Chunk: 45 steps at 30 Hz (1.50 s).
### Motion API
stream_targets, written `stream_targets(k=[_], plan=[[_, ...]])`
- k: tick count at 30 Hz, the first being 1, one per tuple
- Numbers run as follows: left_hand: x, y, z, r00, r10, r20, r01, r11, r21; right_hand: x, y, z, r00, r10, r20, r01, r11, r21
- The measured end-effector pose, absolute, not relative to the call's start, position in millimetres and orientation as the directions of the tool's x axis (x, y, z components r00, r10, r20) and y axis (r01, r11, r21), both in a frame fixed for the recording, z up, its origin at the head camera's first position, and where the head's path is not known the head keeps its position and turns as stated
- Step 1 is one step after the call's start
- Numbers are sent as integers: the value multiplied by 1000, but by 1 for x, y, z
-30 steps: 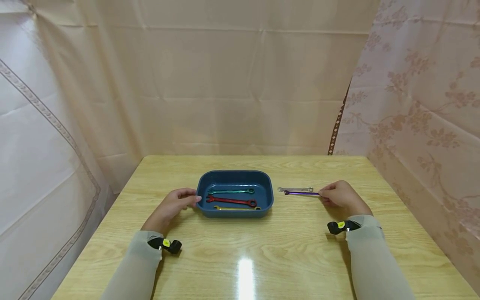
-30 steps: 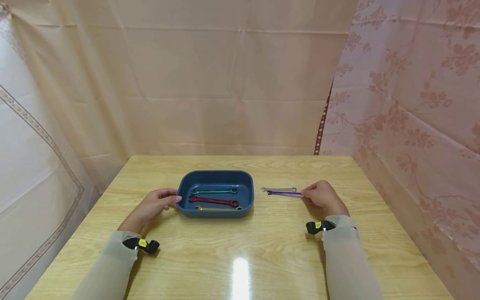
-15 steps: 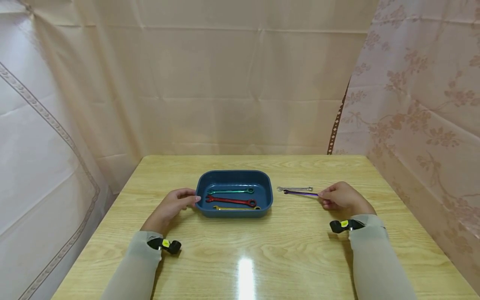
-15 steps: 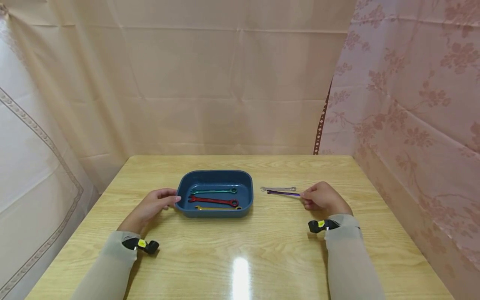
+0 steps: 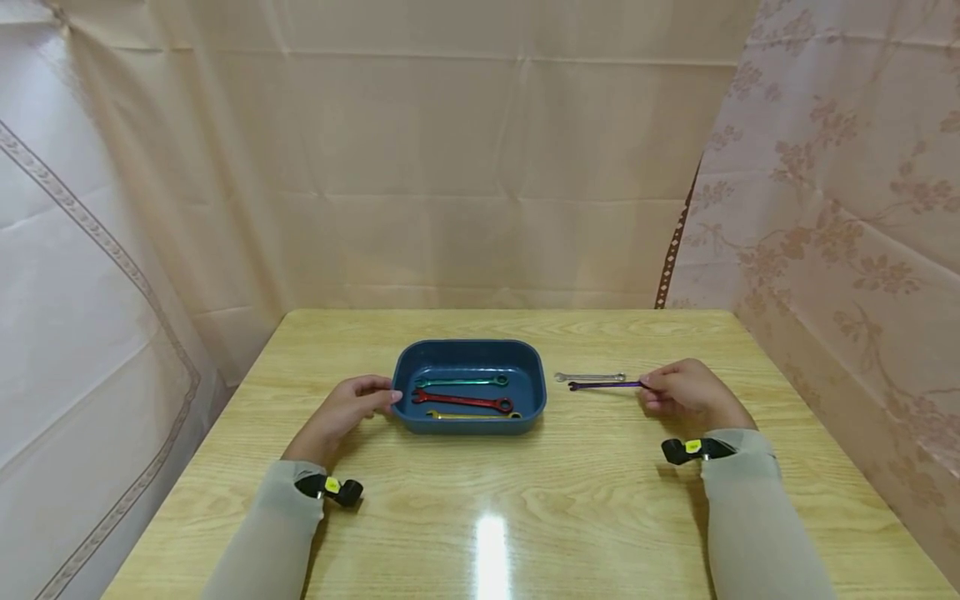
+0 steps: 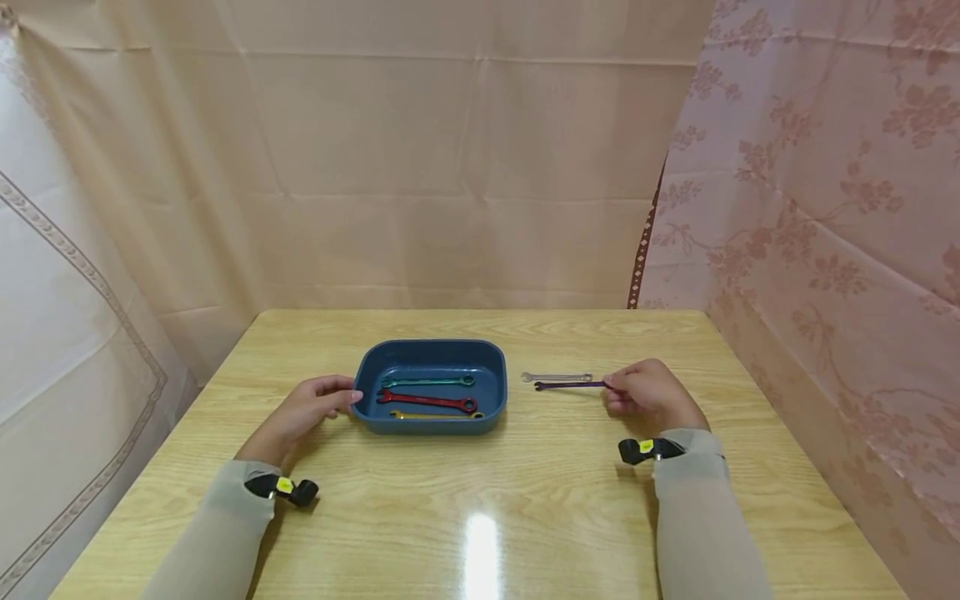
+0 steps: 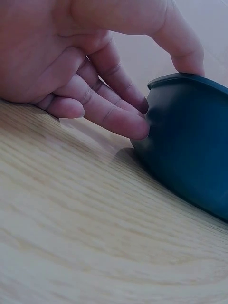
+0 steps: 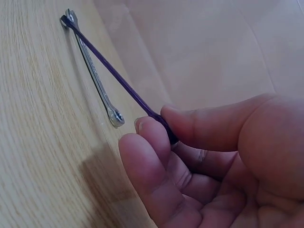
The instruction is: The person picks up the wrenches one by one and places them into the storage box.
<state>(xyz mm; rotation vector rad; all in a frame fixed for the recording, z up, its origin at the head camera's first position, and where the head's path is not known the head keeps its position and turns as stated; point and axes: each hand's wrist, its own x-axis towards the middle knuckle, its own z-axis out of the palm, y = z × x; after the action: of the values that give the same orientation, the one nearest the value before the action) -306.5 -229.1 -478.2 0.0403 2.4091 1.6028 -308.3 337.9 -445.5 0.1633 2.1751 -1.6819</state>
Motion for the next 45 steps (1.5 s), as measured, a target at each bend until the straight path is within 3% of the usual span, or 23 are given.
stream_targets(k=[32, 45], plan=[[-307, -230, -480, -970, 165, -180, -102, 393, 914, -312, 332, -434, -958, -109, -266, 215, 342, -915], [-309, -230, -480, -969, 162, -186, -110, 390, 914, -311, 324, -427, -971, -39, -236, 217, 272, -938]])
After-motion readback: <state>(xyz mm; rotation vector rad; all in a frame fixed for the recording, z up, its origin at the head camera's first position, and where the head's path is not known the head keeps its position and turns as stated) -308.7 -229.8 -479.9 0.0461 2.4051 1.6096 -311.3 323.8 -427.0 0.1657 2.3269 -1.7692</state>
